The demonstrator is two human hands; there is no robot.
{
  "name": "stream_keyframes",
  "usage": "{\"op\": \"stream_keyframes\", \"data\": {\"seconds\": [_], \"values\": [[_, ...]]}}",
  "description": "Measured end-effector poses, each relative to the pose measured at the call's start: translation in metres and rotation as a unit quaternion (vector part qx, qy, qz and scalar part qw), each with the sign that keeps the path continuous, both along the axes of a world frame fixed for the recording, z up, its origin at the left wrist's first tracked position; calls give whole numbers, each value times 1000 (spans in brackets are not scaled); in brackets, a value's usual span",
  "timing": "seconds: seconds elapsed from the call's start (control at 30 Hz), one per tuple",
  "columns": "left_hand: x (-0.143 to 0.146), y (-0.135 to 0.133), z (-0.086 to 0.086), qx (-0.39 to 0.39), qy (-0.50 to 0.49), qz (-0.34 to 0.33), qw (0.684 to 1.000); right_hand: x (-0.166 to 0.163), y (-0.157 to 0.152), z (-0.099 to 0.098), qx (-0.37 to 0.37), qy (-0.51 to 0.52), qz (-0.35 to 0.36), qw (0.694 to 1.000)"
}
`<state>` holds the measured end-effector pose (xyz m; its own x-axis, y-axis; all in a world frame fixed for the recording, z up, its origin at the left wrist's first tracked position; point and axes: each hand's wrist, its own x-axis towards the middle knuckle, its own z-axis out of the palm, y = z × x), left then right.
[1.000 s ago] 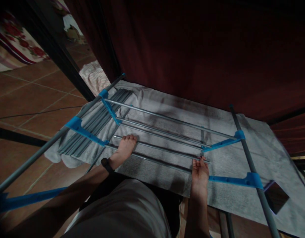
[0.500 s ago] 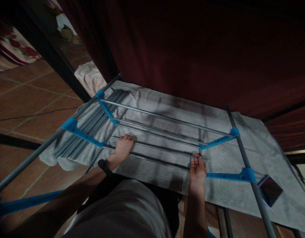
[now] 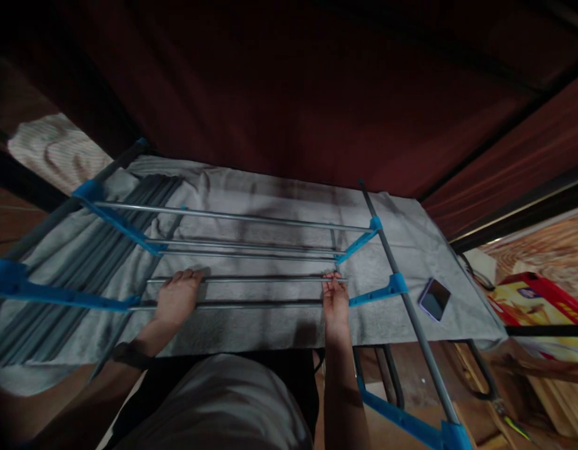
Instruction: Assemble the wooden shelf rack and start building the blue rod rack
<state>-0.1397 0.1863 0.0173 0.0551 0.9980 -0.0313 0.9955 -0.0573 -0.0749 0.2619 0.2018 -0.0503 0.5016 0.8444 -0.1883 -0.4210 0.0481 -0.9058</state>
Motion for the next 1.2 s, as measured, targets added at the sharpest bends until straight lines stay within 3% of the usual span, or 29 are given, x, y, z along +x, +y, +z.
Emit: {"op": "stream_keyframes", "data": {"seconds": [0.43,0.7,0.93,1.2], "values": [[-17,-4,-10,58,-25,-5,998,-10,1,18,7,137,-11,991],[-17,-4,5,21,-7,29,999,-7,-3,20,-23,171,0,985],[-24,0,-2,17,-5,10,1000,-3,-8,21,-49,171,3,984],[-24,-2,-2,23,-33,-4,999,-3,-8,20,-21,187,2,982]]}}
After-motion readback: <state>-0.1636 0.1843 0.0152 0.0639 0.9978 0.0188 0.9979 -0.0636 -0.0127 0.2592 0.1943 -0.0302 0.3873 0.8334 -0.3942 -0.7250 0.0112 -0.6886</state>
